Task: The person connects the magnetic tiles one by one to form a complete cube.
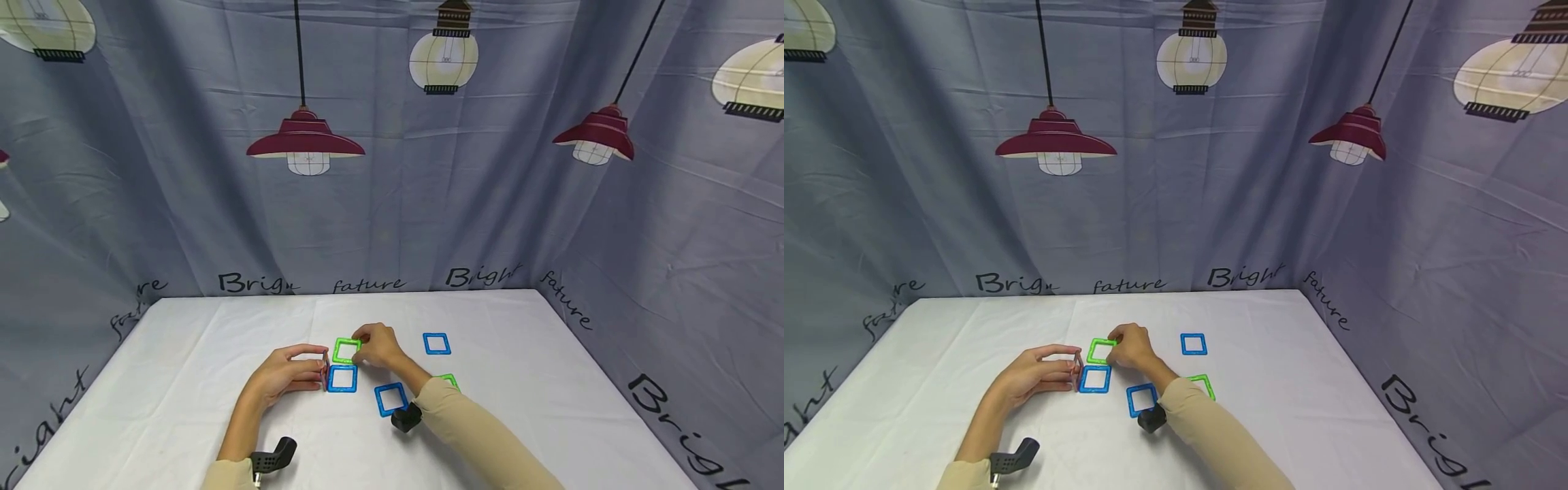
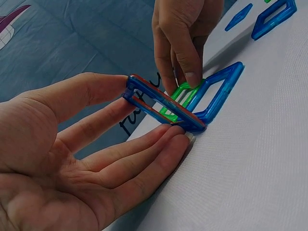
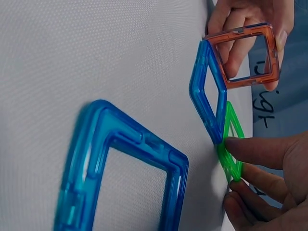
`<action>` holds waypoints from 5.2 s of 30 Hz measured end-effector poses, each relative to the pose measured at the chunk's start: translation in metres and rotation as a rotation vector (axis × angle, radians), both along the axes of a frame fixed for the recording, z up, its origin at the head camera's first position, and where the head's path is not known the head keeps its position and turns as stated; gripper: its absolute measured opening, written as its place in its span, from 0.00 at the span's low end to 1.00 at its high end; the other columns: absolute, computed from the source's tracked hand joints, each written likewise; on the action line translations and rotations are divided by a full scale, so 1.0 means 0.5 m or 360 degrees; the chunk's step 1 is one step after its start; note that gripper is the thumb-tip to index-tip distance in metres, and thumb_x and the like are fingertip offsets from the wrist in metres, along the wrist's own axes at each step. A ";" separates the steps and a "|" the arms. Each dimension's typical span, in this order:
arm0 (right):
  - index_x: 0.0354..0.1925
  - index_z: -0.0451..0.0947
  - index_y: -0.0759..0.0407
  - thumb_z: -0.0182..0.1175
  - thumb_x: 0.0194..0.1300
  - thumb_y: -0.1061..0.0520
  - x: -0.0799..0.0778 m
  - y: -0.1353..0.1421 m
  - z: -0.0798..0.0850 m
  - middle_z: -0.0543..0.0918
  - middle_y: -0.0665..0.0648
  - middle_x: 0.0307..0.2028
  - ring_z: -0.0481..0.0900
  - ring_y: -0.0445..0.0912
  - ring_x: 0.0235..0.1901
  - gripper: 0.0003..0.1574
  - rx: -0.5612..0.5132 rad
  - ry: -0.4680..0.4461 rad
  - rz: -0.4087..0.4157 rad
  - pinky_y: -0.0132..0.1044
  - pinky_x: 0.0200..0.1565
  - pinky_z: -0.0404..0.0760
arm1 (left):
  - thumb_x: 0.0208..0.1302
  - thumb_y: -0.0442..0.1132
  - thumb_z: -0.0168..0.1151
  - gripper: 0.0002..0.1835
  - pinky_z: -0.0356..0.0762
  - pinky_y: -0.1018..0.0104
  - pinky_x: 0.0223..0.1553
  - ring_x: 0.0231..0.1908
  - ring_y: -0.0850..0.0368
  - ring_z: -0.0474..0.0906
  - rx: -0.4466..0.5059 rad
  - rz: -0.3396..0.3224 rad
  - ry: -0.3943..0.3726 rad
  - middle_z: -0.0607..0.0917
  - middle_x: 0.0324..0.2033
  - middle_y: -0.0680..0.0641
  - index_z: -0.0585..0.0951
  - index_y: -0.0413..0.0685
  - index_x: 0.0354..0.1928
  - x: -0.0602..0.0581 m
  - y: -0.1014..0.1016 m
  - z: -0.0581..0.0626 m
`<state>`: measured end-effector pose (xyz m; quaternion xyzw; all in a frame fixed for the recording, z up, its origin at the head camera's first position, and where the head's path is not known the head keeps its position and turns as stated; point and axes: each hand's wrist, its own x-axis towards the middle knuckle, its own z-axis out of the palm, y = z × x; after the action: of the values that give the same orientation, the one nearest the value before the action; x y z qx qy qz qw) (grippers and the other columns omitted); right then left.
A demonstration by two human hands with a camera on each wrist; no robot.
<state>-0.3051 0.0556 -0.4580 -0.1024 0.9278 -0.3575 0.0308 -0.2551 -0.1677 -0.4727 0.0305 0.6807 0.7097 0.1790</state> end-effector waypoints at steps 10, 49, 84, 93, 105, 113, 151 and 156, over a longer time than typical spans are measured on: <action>0.48 0.87 0.60 0.78 0.49 0.65 0.004 -0.005 -0.001 0.86 0.57 0.40 0.77 0.48 0.40 0.25 -0.0020 -0.0027 0.0002 0.48 0.51 0.82 | 0.65 0.36 0.69 0.30 0.88 0.55 0.44 0.39 0.52 0.89 -0.0012 0.0022 -0.0015 0.89 0.44 0.38 0.74 0.32 0.66 -0.001 0.000 0.000; 0.35 0.90 0.54 0.70 0.62 0.62 0.016 0.017 0.034 0.88 0.51 0.34 0.79 0.43 0.32 0.05 -0.0305 -0.0054 0.0024 0.33 0.34 0.79 | 0.66 0.37 0.68 0.29 0.88 0.54 0.45 0.40 0.51 0.88 -0.0073 0.0023 0.0020 0.88 0.45 0.38 0.74 0.34 0.66 0.003 0.009 0.012; 0.45 0.87 0.59 0.76 0.52 0.63 0.036 0.067 0.064 0.89 0.57 0.38 0.82 0.45 0.37 0.20 -0.0224 -0.0109 0.0132 0.38 0.40 0.79 | 0.65 0.37 0.69 0.27 0.88 0.56 0.43 0.39 0.51 0.88 -0.0105 0.0065 0.0064 0.88 0.45 0.34 0.77 0.31 0.63 0.001 0.018 0.012; 0.46 0.85 0.61 0.78 0.51 0.63 0.058 0.109 0.055 0.87 0.58 0.39 0.79 0.45 0.38 0.22 -0.0117 -0.0162 0.0184 0.41 0.46 0.81 | 0.64 0.36 0.69 0.27 0.88 0.57 0.43 0.38 0.52 0.88 -0.0100 0.0076 0.0047 0.88 0.45 0.34 0.77 0.30 0.63 0.002 0.018 0.010; 0.48 0.84 0.57 0.82 0.46 0.59 0.106 0.164 0.036 0.85 0.54 0.41 0.78 0.47 0.41 0.29 0.0091 -0.0159 0.0295 0.40 0.47 0.80 | 0.65 0.36 0.68 0.27 0.88 0.57 0.43 0.37 0.52 0.88 -0.0089 0.0053 0.0040 0.88 0.44 0.35 0.76 0.30 0.63 0.002 0.015 0.009; 0.52 0.83 0.57 0.83 0.42 0.60 0.122 0.190 0.028 0.85 0.53 0.46 0.79 0.49 0.48 0.36 0.0136 -0.0130 0.0466 0.49 0.56 0.80 | 0.65 0.37 0.68 0.29 0.88 0.57 0.44 0.38 0.52 0.88 -0.0086 0.0034 0.0045 0.89 0.44 0.36 0.75 0.30 0.65 0.005 0.012 0.010; 0.47 0.83 0.59 0.83 0.43 0.59 0.097 0.118 0.014 0.79 0.53 0.39 0.73 0.46 0.40 0.31 0.0192 -0.0082 0.0320 0.40 0.48 0.79 | 0.65 0.37 0.69 0.28 0.88 0.56 0.44 0.38 0.53 0.88 -0.0102 0.0052 0.0046 0.89 0.44 0.36 0.76 0.31 0.64 0.004 0.015 0.010; 0.48 0.82 0.60 0.83 0.43 0.59 0.094 0.109 0.015 0.79 0.53 0.39 0.73 0.46 0.41 0.32 0.0208 -0.0097 0.0312 0.41 0.50 0.79 | 0.65 0.37 0.69 0.28 0.88 0.56 0.44 0.39 0.52 0.88 -0.0085 0.0046 0.0034 0.88 0.45 0.36 0.76 0.31 0.63 0.000 0.015 0.009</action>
<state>-0.2580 0.1100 -0.4507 -0.1796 0.9332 -0.2945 0.1006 -0.2549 -0.1602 -0.4683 0.0234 0.7016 0.6934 0.1621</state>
